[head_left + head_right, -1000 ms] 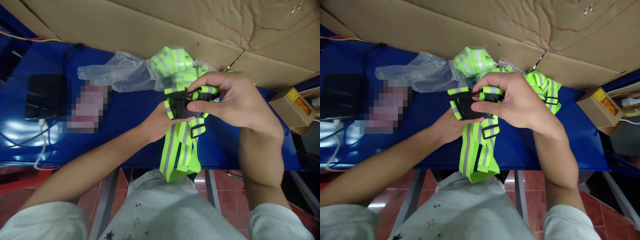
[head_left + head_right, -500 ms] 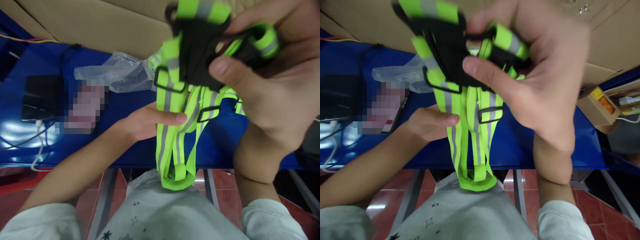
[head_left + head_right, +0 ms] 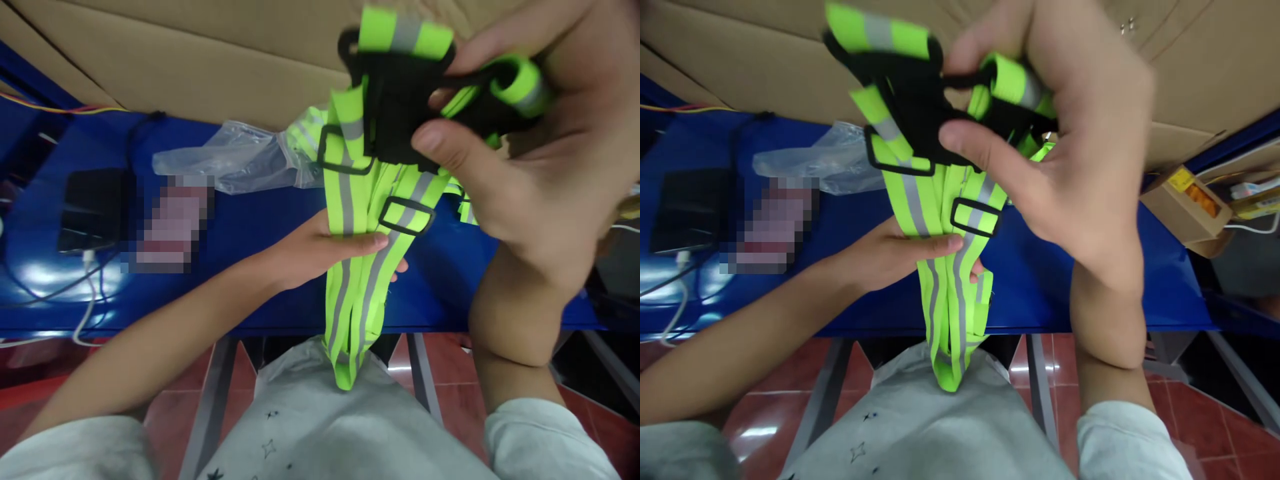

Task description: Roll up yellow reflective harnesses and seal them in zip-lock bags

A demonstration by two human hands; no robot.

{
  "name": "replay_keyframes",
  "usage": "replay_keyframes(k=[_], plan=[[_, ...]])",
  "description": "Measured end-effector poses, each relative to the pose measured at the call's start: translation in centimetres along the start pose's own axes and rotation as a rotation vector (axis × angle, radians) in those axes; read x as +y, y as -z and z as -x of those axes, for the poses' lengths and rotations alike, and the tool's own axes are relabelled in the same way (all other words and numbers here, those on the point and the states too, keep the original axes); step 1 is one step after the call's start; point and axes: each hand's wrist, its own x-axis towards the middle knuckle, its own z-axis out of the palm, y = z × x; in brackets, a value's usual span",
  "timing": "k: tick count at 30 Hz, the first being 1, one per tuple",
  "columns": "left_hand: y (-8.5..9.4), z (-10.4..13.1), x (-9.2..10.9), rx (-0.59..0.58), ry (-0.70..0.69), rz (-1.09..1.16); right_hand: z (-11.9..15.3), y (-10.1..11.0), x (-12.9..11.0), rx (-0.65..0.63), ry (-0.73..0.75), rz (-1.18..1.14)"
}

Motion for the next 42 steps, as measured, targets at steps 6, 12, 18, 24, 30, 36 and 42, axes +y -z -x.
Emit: replay_keyframes(k=[6, 12, 18, 24, 30, 36, 42], plan=[[2.6, -0.5, -2.6, -0.01, 0.114, 0.163, 1.3, -5.9, 3.4, 0.171, 0.405, 0.183], [4.2, -0.6, -4.3, -0.016, 0.088, 0.052, 4.6, -9.3, 4.3, -0.029, 0.458, 0.13], [4.7, -0.3, -4.2, -0.05, 0.144, 0.113, 5.8, -9.3, 4.5, -0.278, 0.273, -0.129], [4.8, -0.2, -3.5, 0.083, 0.2, 0.162, 5.8, -8.0, 5.1, -0.334, 0.046, -0.6], [4.1, 0.1, -3.3, 0.021, 0.19, 0.18, 5.6, -9.4, 5.8, -0.241, -0.4, -0.853], [3.9, 0.0, -4.3, 0.021, 0.179, 0.175, 5.6, -10.8, 3.5, -0.183, -0.605, -0.953], [3.8, -0.3, -4.6, 0.07, 0.138, 0.137, 6.3, -12.2, 2.5, -0.111, -0.629, -1.004]])
